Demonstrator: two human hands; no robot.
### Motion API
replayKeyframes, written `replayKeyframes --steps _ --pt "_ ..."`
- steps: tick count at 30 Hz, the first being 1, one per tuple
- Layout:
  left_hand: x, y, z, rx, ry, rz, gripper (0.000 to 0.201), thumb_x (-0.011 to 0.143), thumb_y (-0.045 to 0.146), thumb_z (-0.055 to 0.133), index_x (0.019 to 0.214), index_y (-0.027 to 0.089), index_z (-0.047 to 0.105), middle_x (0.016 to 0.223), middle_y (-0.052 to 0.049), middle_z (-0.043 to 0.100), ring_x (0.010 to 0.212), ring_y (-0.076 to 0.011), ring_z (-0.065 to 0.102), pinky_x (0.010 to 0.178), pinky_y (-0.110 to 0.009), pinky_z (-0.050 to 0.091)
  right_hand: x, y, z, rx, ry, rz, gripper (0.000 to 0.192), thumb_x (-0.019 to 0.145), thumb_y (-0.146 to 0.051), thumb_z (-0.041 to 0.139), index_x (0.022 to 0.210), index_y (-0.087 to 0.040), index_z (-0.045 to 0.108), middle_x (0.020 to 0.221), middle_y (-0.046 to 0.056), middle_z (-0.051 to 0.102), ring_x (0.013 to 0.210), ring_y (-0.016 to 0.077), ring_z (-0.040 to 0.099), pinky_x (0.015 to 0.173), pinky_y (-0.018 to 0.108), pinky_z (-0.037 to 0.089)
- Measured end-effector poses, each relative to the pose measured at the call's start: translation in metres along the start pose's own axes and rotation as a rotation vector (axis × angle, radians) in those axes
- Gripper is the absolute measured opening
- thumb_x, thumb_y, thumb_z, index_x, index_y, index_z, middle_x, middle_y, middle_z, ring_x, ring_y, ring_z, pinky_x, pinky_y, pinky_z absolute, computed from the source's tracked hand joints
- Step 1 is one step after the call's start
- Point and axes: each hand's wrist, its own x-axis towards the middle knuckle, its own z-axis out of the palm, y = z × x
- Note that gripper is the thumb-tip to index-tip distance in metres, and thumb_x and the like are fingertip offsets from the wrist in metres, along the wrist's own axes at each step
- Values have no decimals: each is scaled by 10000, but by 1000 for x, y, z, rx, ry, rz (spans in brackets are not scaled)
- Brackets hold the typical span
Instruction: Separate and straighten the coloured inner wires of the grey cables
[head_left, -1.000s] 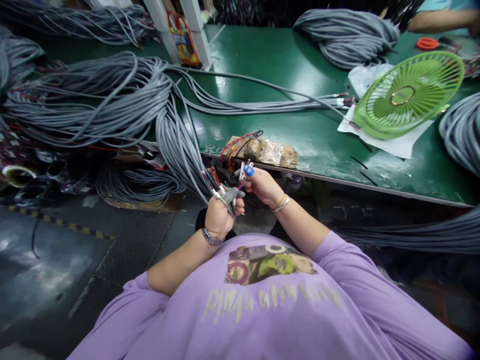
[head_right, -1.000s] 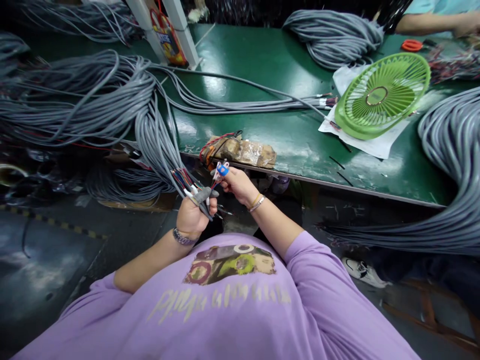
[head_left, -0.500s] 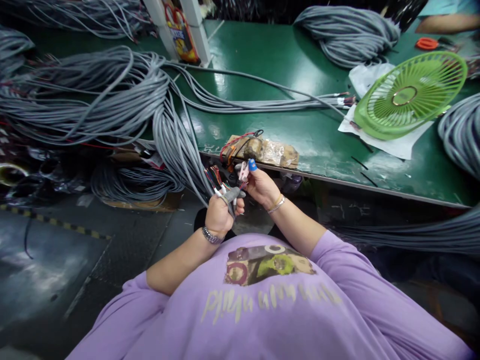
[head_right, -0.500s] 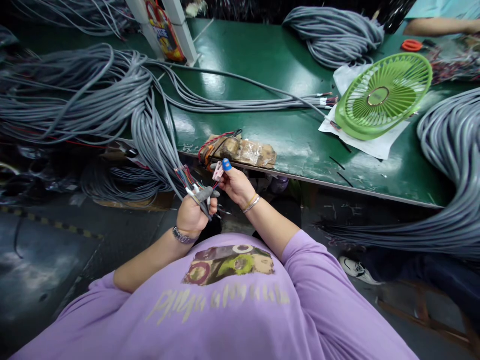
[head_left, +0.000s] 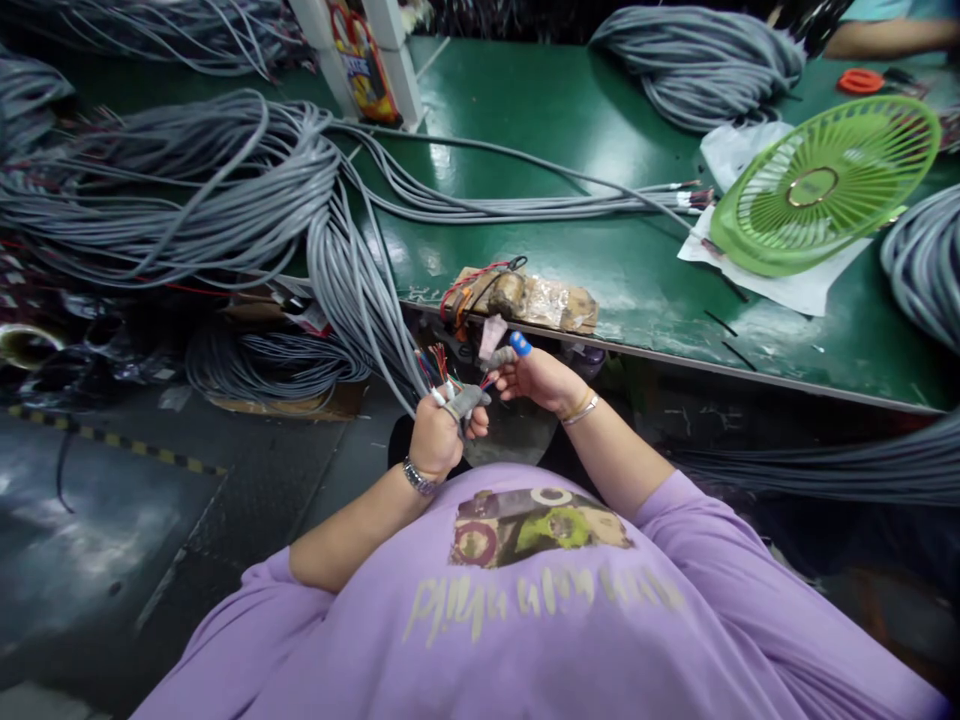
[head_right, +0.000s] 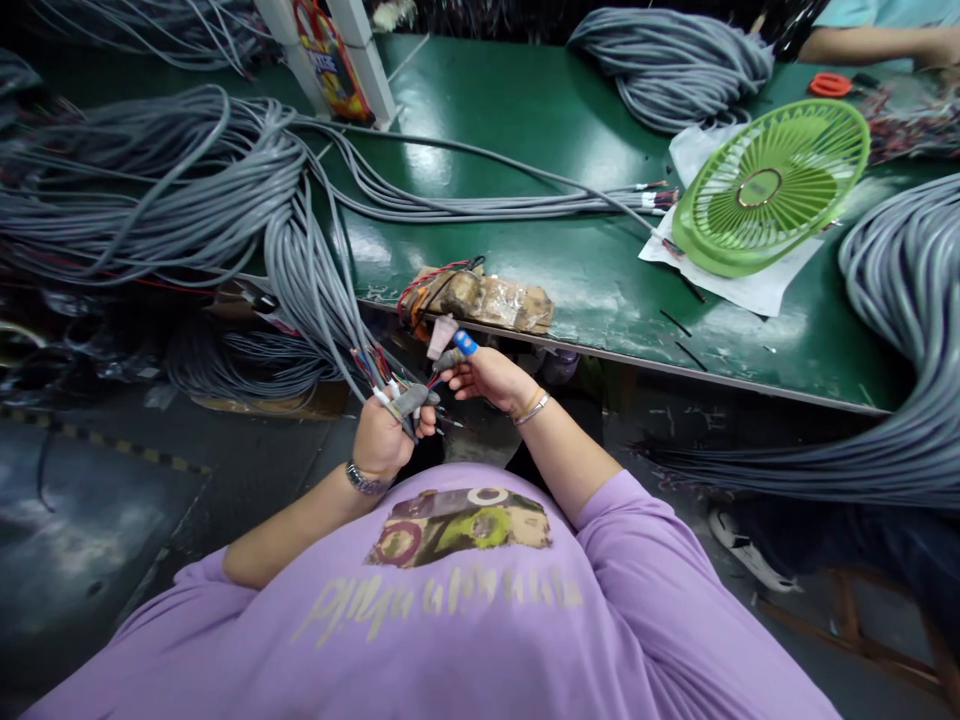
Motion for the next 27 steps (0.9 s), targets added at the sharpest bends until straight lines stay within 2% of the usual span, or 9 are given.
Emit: replayKeyframes --steps 3,6,11,16,19,23,25,27 --pt "-4 -6 -3 42 -14 37 277 684 409 721 691 155 612 507 9 618 382 -87 541 372 -182 348 -11 -4 -4 -246 -32 -56 497 665 -610 729 777 -132 655 725 46 651 618 104 584 538 201 482" --pt "-5 -9 -3 66 -26 57 283 685 411 723 666 154 606 507 3 619 391 -89 549 382 -183 355 -17 -8 -3 -411 -29 -132 403 649 -501 774 739 -132 642 683 23 630 599 90 556 542 196 456" --pt "-6 -14 -4 115 -71 89 273 712 390 707 626 151 606 518 -12 633 404 -94 564 394 -187 363 -19 -11 5 -483 -81 -225 239 697 -350 712 699 -127 626 584 -25 557 536 65 462 525 200 373" --pt "-6 -16 -8 193 -131 86 298 736 404 694 604 147 620 527 -30 642 414 -97 574 408 -189 375 -17 -10 11 -499 -79 -248 201 673 -312 689 663 -127 611 578 -32 551 539 69 445 536 214 356" --pt "-7 -14 -7 274 -213 42 302 739 394 687 584 140 635 523 -50 648 419 -105 581 418 -192 390 -16 -5 16 -566 -86 -273 170 689 -292 666 674 -130 616 596 -23 562 554 83 446 542 223 361" --pt "-6 -10 -6 335 -305 -51 291 702 371 686 546 129 645 491 -74 639 404 -124 578 419 -207 416 -19 5 25 -759 -48 -426 54 722 -184 614 693 -143 634 644 -12 587 606 101 469 589 227 374" --pt "-5 -8 -7 321 -301 -77 291 685 374 690 540 126 641 481 -77 636 393 -125 573 412 -208 420 -21 8 28 -809 -12 -488 65 751 -178 591 718 -147 637 678 -7 597 636 109 488 621 231 387" --pt "-4 -8 -7 261 -254 -65 303 683 394 694 548 131 628 484 -67 637 389 -120 570 403 -201 415 -23 9 29 -767 26 -519 130 801 -253 583 741 -148 630 697 -2 594 654 113 495 639 238 396"
